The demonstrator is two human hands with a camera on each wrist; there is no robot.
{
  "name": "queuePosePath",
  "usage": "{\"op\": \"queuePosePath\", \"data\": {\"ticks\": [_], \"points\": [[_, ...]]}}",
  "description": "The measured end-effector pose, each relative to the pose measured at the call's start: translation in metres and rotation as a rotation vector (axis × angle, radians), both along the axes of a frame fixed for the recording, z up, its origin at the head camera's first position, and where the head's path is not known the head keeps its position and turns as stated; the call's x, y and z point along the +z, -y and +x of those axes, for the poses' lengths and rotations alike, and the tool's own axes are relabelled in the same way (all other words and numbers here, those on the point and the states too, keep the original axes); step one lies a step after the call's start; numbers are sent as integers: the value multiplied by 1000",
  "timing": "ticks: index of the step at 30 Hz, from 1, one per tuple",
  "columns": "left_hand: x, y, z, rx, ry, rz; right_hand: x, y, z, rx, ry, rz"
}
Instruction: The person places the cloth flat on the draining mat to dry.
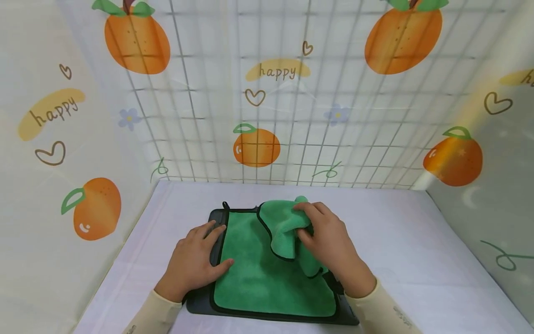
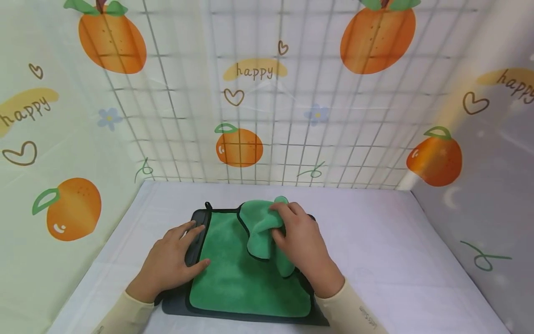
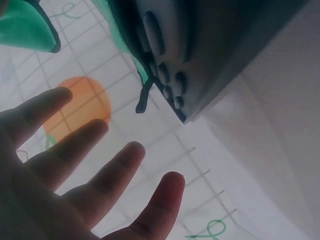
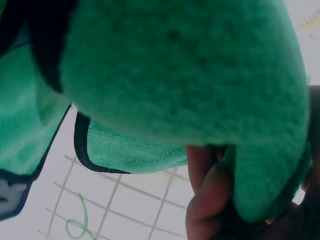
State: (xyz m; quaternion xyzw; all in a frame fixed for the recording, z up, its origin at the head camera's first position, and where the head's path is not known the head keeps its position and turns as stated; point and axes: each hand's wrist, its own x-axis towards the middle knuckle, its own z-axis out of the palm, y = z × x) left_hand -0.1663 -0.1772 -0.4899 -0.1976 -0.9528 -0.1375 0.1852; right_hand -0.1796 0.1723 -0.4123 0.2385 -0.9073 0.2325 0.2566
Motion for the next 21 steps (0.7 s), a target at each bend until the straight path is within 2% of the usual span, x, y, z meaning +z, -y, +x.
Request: {"op": "queuePosePath", "data": {"ticks": [5, 12, 21], "points": [[0, 0, 0, 12, 13, -10, -5, 11, 3, 1, 38, 34], [0, 0, 0, 27, 44, -24, -13, 22, 6, -22, 18, 131], [3, -1, 1, 34, 64, -38, -19, 31, 9, -38, 50, 175]]}}
